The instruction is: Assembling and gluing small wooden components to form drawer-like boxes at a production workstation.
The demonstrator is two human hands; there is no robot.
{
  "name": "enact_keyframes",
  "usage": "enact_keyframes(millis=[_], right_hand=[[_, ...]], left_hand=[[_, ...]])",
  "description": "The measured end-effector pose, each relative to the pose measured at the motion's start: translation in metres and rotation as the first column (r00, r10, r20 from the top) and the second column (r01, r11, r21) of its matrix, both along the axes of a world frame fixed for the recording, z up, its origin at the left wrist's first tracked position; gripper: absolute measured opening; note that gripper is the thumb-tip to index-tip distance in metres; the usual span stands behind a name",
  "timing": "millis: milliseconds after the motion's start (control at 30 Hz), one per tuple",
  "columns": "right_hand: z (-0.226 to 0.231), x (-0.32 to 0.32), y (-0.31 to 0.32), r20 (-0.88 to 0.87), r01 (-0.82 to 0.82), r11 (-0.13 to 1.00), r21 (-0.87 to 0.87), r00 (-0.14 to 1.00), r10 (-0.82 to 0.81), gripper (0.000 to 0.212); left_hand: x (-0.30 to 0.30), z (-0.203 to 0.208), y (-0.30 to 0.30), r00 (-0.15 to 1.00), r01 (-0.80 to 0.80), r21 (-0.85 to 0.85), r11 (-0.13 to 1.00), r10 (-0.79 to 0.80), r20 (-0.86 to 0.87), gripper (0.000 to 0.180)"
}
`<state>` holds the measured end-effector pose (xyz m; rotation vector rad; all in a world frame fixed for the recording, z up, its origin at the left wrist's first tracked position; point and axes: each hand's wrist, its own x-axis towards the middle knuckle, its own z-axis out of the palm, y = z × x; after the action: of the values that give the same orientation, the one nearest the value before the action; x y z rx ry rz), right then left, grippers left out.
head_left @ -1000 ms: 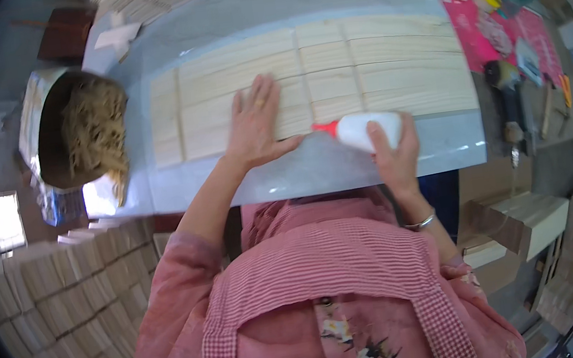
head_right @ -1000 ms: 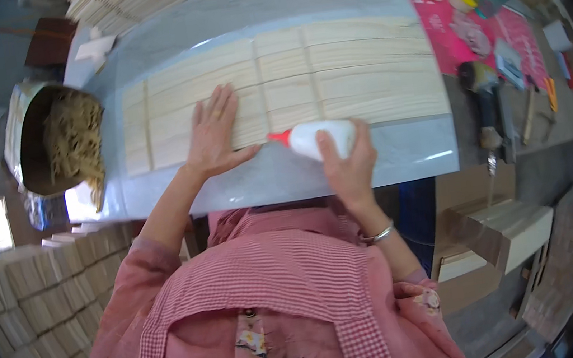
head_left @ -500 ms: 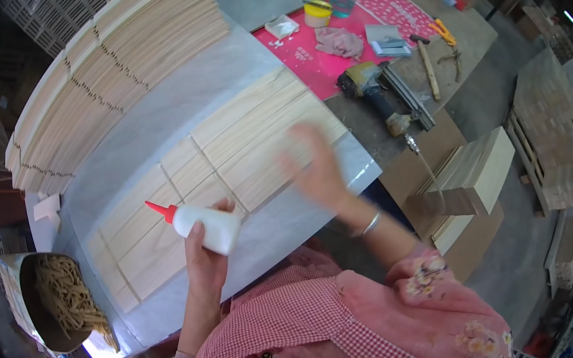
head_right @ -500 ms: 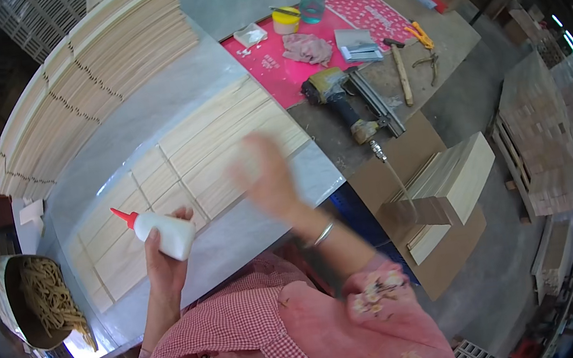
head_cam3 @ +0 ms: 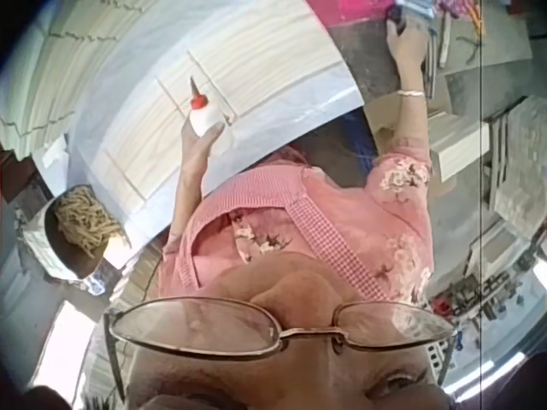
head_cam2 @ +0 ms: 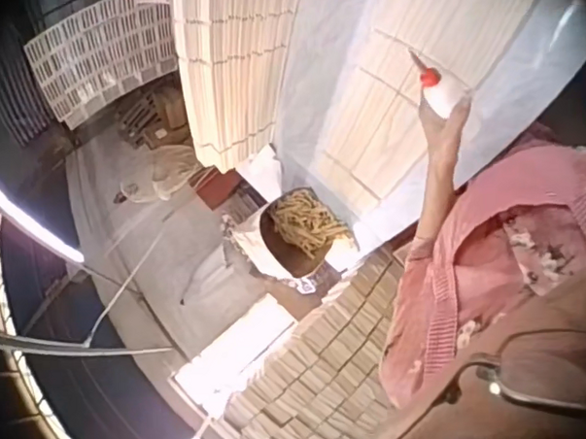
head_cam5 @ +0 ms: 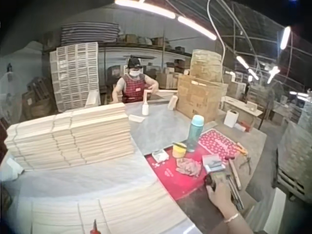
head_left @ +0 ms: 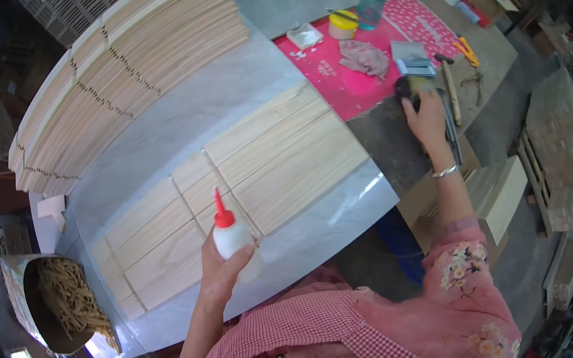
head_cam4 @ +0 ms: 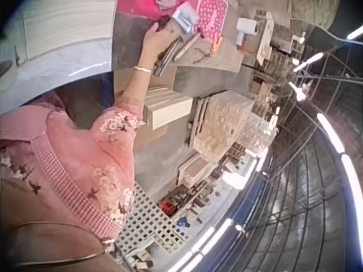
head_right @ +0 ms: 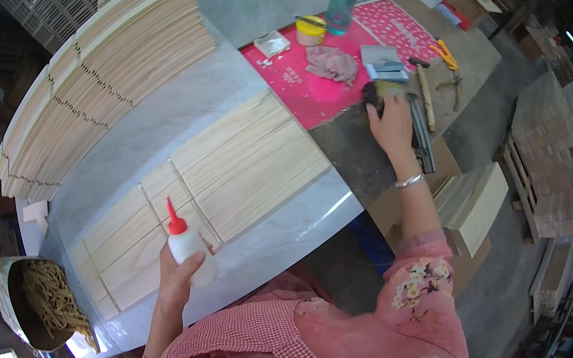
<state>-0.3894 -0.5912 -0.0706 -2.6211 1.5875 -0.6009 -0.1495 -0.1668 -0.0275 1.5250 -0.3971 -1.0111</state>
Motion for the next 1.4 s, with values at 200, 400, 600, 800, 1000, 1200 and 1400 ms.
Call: enact_keyframes(millis=[200,400,600,800,1000,1200,1400], right_hand=[[-0.030,0.135,-0.065,-0.027,-0.118,0.988,-0.102,0.993,0.115,0.046],[-0.033,0.136,-0.106,0.091,-0.123,0.914,0.386,0.991,0.095,0.023],[0.040,0.164,0.153,0.817,-0.787,0.563,0.254,0.486,0.310,0.016],[0.041,0.169,0.216,0.938,-0.815,0.503,0.289,0.346,0.022,0.009],[0.057,0.172,0.187,0.928,-0.627,0.714,0.312,0.361,-0.088,0.030],[0.037,0.143,0.078,0.690,-0.211,0.977,0.040,0.712,0.125,0.041],[-0.013,0.085,-0.037,0.064,-0.020,0.973,-0.231,0.997,0.036,0.043]], left_hand=[[0.008,0.016,-0.028,0.919,0.074,0.270,0.960,-0.171,0.357,0.052],[0.010,0.025,-0.045,0.843,0.038,0.390,0.920,-0.239,0.482,0.045],[0.009,0.011,-0.061,0.666,-0.102,0.346,0.933,-0.194,0.720,0.044],[0.003,-0.011,-0.068,0.351,-0.157,0.170,0.973,-0.106,0.930,0.046],[0.000,-0.018,-0.057,0.074,-0.122,0.027,0.992,-0.018,0.997,0.041],[0.000,-0.023,-0.044,0.359,-0.196,0.084,0.977,-0.008,0.933,0.048],[-0.013,-0.018,-0.070,0.552,-0.100,0.056,0.993,0.008,0.834,0.049]])
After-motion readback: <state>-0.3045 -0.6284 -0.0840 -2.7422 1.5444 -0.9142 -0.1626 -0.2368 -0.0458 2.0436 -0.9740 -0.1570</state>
